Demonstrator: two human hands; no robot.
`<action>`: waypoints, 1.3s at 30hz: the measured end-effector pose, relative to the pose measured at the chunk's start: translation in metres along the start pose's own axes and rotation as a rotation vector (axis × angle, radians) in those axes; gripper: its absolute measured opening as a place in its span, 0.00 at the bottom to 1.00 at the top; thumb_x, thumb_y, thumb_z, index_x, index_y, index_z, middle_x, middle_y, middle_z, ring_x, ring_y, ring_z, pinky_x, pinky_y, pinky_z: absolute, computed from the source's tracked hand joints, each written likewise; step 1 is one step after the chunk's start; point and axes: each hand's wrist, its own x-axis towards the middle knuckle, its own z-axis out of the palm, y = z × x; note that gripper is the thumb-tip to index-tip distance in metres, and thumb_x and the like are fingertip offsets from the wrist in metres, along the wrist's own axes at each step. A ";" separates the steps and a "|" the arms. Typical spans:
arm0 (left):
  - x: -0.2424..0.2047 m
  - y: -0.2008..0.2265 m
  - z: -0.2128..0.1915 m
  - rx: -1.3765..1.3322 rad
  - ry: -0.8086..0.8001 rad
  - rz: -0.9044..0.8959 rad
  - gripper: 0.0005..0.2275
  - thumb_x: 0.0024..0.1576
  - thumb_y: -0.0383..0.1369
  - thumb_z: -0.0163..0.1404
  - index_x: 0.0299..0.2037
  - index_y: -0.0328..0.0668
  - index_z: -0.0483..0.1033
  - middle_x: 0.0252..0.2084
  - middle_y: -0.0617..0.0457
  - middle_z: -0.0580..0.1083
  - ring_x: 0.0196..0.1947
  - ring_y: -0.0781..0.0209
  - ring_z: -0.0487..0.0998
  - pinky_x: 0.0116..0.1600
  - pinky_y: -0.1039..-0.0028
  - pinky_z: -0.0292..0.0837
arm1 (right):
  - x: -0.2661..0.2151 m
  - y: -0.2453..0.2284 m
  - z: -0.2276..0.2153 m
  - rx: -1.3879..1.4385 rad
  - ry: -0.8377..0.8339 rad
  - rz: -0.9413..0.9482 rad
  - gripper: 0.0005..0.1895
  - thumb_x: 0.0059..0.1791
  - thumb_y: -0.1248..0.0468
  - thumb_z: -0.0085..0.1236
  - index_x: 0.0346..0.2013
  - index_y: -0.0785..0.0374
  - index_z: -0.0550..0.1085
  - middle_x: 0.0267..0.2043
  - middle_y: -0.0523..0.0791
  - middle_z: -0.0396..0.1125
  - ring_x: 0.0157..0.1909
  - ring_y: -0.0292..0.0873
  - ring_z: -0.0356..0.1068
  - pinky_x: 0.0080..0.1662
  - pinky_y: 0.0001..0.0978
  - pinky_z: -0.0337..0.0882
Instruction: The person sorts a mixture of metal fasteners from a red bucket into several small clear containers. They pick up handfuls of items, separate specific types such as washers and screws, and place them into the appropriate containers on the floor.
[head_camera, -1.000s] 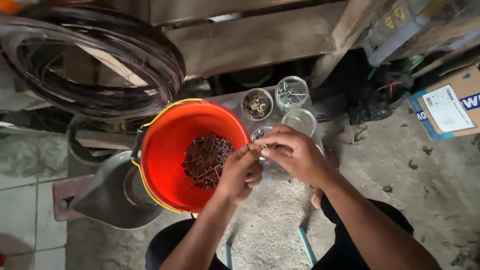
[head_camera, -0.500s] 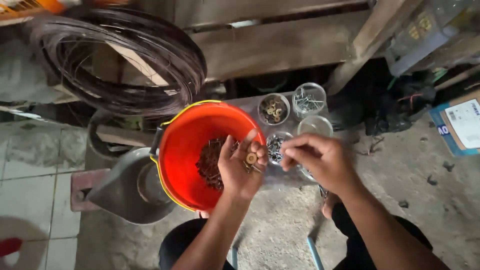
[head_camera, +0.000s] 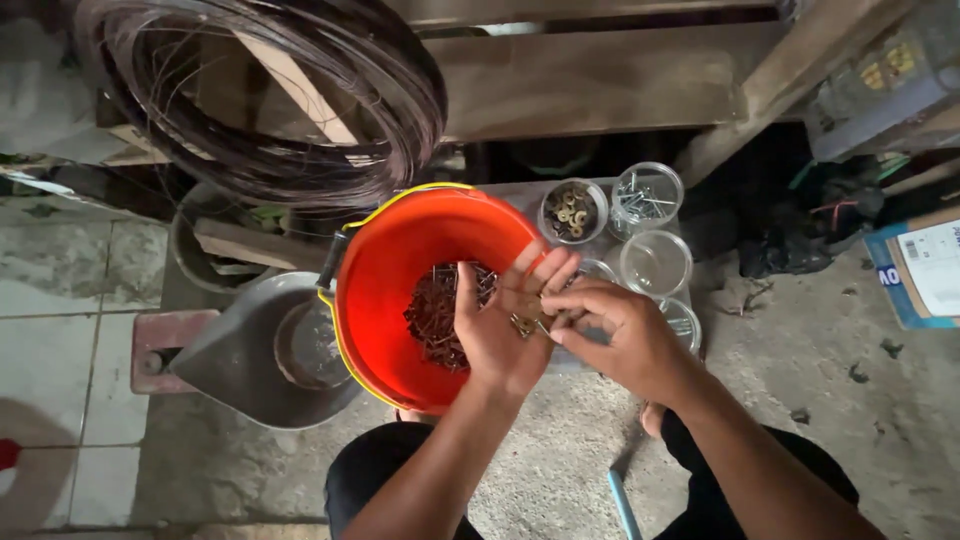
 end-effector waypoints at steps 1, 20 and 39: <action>0.000 0.000 -0.001 -0.004 0.001 0.003 0.42 0.55 0.67 0.39 0.62 0.30 0.69 0.56 0.32 0.74 0.61 0.37 0.74 0.65 0.43 0.66 | 0.000 0.004 0.001 -0.001 -0.005 0.001 0.18 0.44 0.76 0.63 0.49 0.73 0.79 0.44 0.53 0.75 0.39 0.43 0.79 0.41 0.34 0.83; -0.004 -0.014 0.003 0.126 0.111 -0.036 0.35 0.62 0.56 0.37 0.66 0.28 0.67 0.61 0.32 0.71 0.53 0.45 0.77 0.50 0.64 0.75 | 0.009 0.013 0.016 -0.416 0.021 0.000 0.19 0.44 0.67 0.67 0.50 0.61 0.80 0.47 0.47 0.76 0.44 0.47 0.77 0.43 0.38 0.79; 0.004 -0.028 -0.013 0.002 0.121 -0.046 0.28 0.62 0.43 0.40 0.65 0.25 0.66 0.58 0.26 0.71 0.51 0.39 0.76 0.53 0.57 0.72 | 0.014 0.010 0.014 -0.601 -0.109 0.252 0.10 0.46 0.64 0.61 0.42 0.57 0.80 0.49 0.47 0.72 0.48 0.55 0.76 0.46 0.42 0.82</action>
